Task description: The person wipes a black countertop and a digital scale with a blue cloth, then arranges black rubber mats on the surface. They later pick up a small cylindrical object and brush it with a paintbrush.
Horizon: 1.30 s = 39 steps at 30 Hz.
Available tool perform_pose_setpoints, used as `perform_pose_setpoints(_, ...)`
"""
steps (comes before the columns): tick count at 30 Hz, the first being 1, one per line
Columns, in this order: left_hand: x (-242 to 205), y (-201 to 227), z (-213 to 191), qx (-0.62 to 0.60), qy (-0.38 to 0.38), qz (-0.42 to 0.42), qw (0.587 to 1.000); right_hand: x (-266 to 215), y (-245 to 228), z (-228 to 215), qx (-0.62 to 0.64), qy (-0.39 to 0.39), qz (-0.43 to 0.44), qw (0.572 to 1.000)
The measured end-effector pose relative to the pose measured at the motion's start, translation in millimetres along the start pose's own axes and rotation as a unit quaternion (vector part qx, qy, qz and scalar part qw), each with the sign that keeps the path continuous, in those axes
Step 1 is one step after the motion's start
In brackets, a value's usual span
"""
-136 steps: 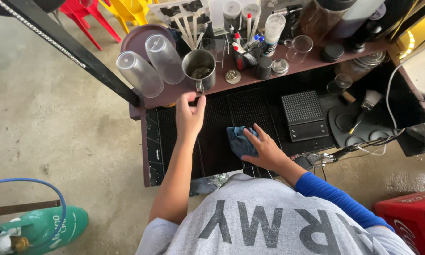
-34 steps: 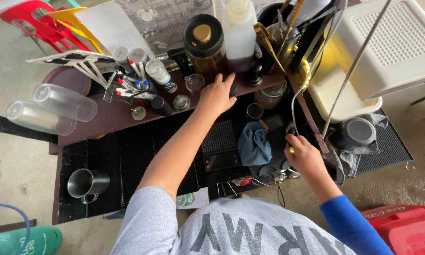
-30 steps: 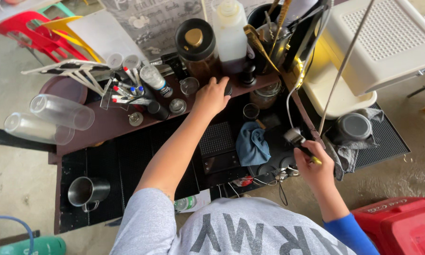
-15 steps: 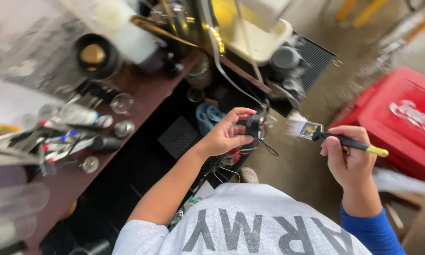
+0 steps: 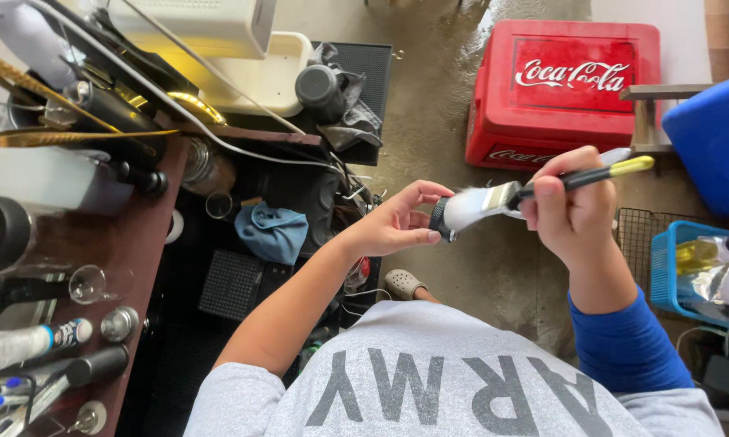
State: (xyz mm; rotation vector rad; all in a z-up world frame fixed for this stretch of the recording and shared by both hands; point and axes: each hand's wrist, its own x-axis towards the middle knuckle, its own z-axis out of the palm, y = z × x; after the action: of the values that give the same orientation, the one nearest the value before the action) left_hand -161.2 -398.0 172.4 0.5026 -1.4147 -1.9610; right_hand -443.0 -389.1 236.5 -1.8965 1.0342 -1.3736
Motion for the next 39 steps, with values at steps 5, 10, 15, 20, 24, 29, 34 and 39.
perform_pose_setpoints(5,11,1,4,-0.109,-0.005,0.027,0.994,-20,0,-12,-0.156,-0.002,-0.021,0.987)
perform_pose_setpoints(10,23,-3,0,-0.122,0.002,-0.011,0.992,-31,-18,-15,0.008,0.189,-0.040,0.981)
perform_pose_setpoints(15,25,-9,1,-0.182,0.036,-0.018,0.982,-27,-13,-7,0.009,0.063,-0.040,0.997)
perform_pose_setpoints(20,18,-4,-8,-0.240,0.028,0.010,0.970,-21,5,-10,0.062,0.112,-0.047,0.991)
perform_pose_setpoints(24,19,-7,-8,-0.236,0.053,0.019,0.970,-16,4,-2,0.125,0.068,-0.047,0.989)
perform_pose_setpoints(29,15,-8,-11,-0.173,0.137,0.002,0.975,-5,-29,0,0.025,0.067,-0.048,0.996)
perform_pose_setpoints(34,16,-12,-12,-0.133,0.207,-0.012,0.969,2,-53,17,-0.148,-0.098,-0.075,0.981)
perform_pose_setpoints(39,19,-15,-15,-0.157,0.250,-0.029,0.955,10,-57,24,-0.094,-0.060,-0.109,0.988)
